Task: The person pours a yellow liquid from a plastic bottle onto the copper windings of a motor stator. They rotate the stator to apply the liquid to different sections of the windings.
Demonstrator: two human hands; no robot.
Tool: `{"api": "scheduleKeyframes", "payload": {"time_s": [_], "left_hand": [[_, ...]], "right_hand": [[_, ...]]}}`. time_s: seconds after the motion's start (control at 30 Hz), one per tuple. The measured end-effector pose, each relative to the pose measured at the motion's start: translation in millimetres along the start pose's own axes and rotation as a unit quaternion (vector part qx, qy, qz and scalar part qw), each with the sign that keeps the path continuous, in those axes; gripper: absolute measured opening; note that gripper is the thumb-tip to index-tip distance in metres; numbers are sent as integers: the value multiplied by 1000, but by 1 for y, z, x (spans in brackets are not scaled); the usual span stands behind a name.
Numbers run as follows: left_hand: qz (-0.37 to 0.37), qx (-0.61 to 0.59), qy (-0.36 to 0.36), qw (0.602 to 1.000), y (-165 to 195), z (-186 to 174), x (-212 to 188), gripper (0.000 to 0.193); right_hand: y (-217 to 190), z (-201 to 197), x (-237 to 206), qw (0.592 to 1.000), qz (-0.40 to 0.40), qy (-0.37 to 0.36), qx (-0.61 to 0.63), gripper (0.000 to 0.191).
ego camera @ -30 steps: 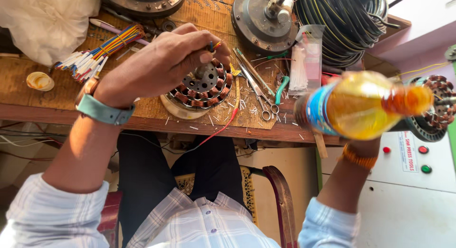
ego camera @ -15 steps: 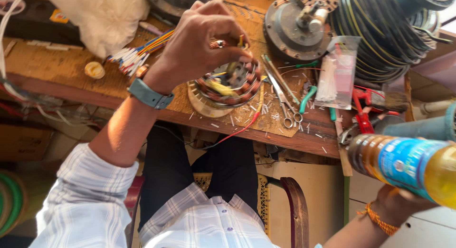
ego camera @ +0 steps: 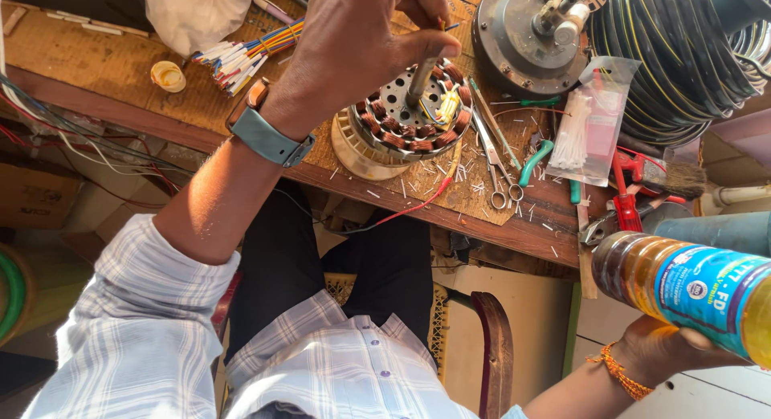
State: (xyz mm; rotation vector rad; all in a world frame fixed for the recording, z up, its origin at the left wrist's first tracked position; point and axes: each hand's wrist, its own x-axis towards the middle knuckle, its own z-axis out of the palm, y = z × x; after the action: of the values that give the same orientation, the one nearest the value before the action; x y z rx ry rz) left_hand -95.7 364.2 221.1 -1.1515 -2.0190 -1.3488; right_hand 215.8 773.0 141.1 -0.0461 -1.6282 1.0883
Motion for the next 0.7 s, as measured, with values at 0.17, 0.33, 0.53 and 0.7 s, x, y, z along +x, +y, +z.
{"api": "scheduleKeyframes", "payload": {"time_s": [0.17, 0.33, 0.53, 0.7], "left_hand": [[-44, -9, -33, 998, 14, -1, -2, 35], [-77, 152, -76, 982, 30, -1, -13, 34], [-43, 153, -23, 987, 30, -2, -20, 41], [-18, 123, -1, 992, 34, -13, -8, 40]], "right_hand": [[0, 12, -6, 1000, 4, -17, 10, 111], [-2, 18, -11, 1000, 13, -8, 4, 114], [-17, 21, -7, 1000, 21, -9, -13, 118], [-19, 32, -8, 996, 69, -48, -5, 119]]}}
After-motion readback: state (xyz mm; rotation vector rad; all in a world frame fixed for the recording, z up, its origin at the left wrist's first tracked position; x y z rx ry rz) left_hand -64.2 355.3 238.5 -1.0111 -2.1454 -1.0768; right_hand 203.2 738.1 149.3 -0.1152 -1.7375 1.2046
